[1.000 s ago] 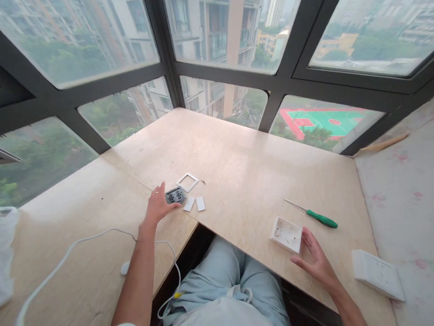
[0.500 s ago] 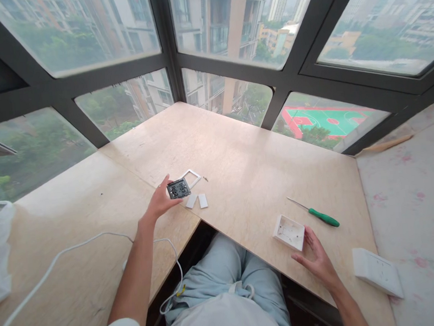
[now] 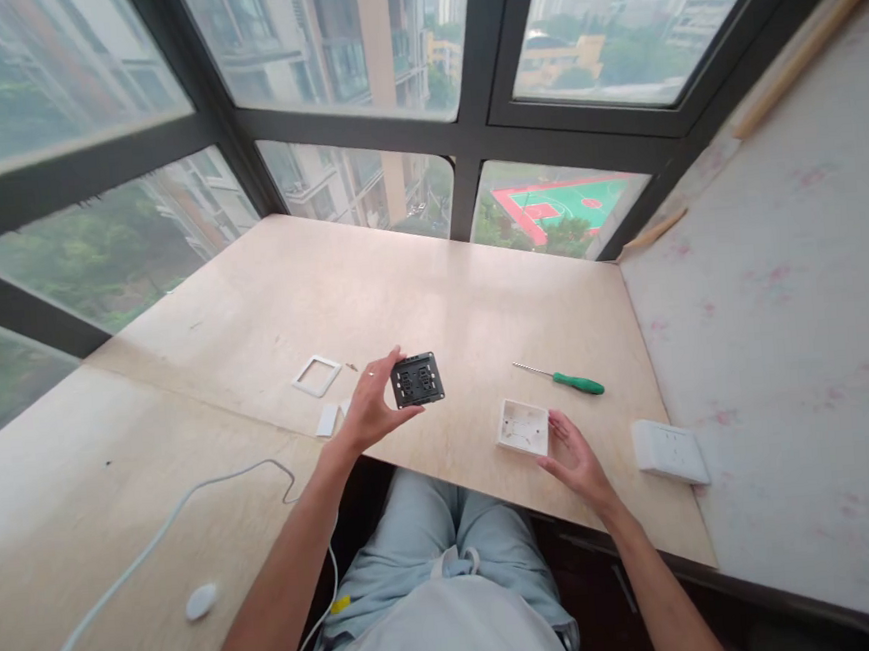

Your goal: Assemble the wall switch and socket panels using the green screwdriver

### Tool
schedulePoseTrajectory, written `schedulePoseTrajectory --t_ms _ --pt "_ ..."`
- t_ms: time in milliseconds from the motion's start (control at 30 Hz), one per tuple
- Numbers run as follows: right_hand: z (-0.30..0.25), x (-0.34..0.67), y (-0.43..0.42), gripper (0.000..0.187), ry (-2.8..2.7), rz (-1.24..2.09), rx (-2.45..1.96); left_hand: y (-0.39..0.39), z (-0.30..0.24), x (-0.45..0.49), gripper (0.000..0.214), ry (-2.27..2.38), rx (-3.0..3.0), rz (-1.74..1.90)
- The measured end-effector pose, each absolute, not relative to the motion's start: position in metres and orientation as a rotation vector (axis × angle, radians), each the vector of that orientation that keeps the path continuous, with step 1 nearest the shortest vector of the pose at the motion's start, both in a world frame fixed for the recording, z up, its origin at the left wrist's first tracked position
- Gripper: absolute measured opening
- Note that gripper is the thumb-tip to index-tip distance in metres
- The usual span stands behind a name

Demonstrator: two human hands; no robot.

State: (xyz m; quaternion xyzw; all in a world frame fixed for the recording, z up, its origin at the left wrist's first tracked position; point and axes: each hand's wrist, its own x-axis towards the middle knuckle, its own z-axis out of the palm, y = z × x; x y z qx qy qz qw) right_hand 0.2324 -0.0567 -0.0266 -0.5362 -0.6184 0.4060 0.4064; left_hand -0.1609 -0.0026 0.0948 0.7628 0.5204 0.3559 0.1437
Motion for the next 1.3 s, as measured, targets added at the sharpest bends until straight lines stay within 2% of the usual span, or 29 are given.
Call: schedulePoseTrajectory --t_ms 167,400,1300 --pt "-0.027 0.23 -0.059 0.08 -1.443 1.031 -1.318 0.014 0.072 -0.084 0.105 1.123 2.249 0.907" --pt "-0.024 0.227 -0.067 0.079 -1.391 1.039 -1.302 0.02 0.048 -0.025 0.106 0.966 2.26 0.684" --pt "-0.015 0.223 -0.07 0.07 -1.459 0.949 -1.377 0.023 0.024 -0.01 0.111 0.924 2.06 0.557"
